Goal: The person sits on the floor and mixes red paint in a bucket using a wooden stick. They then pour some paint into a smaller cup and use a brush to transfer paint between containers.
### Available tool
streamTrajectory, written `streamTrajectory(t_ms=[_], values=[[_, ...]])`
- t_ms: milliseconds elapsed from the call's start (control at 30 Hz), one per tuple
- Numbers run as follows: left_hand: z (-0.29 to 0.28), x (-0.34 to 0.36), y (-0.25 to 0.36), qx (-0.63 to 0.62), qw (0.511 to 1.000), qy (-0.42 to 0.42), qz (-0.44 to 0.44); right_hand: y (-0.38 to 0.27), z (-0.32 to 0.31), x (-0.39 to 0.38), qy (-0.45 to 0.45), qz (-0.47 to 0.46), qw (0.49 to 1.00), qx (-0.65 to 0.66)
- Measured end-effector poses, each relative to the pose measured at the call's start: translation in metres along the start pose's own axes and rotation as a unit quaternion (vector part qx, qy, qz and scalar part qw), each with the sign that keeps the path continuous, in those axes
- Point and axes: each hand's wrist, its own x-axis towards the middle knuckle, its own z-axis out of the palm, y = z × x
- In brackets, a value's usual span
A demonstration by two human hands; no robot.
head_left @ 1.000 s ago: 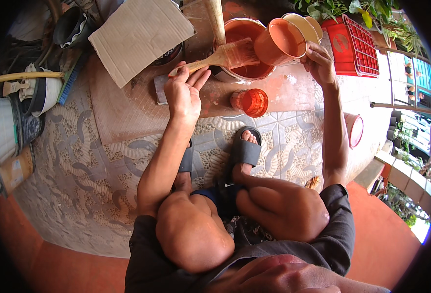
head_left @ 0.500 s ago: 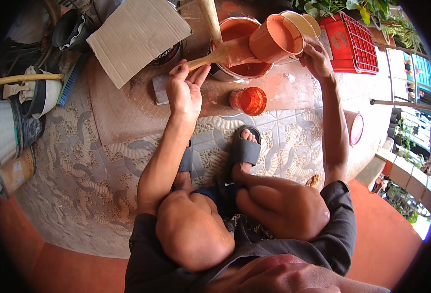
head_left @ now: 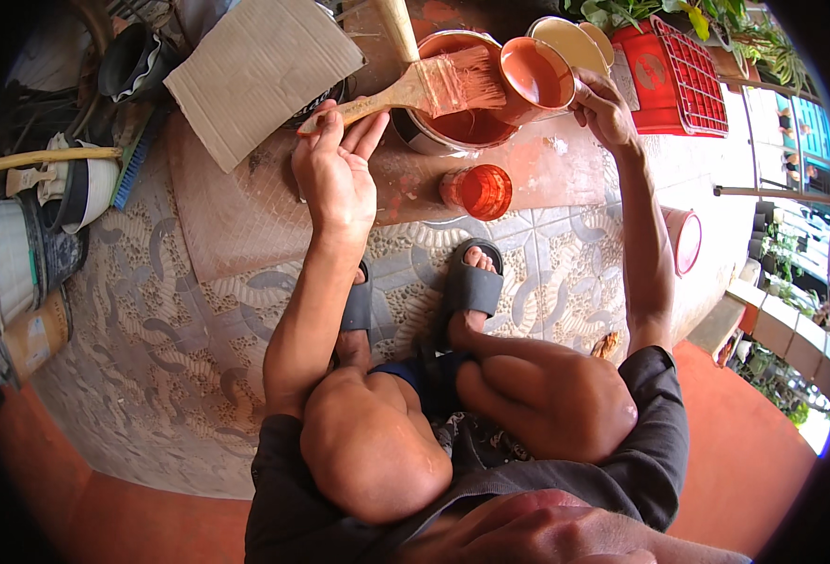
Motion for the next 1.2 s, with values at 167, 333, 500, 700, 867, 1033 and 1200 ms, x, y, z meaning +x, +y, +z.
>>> streamTrajectory(t_ms=[167, 333, 500, 700, 867, 1033, 1200], values=[[-0.001, -0.002, 0.003, 0.022, 1.000, 0.008, -0.001, 0.012, 0.004, 0.001, 0.004, -0.004, 0.998, 0.069], [-0.002, -0.005, -0.001, 0.070, 0.997, 0.039, 0.001, 0.015, 0.001, 0.005, 0.001, -0.023, 0.994, 0.103], [0.004, -0.005, -0.005, 0.095, 0.995, 0.027, 0.028, 0.007, 0.004, 0.005, -0.008, -0.025, 1.000, 0.008], [0.012, -0.007, -0.005, 0.116, 0.991, 0.019, 0.064, 0.003, 0.013, 0.009, -0.021, -0.015, 0.998, -0.056], [0.017, -0.012, 0.000, 0.126, 0.989, 0.024, 0.069, 0.003, 0.016, 0.011, -0.014, -0.016, 0.996, -0.082], [0.021, -0.017, 0.010, 0.136, 0.988, 0.011, 0.073, 0.001, 0.019, 0.012, -0.021, -0.018, 0.995, -0.100], [0.025, -0.019, 0.016, 0.131, 0.989, 0.020, 0.061, 0.002, 0.020, 0.012, 0.003, -0.020, 0.994, -0.106]])
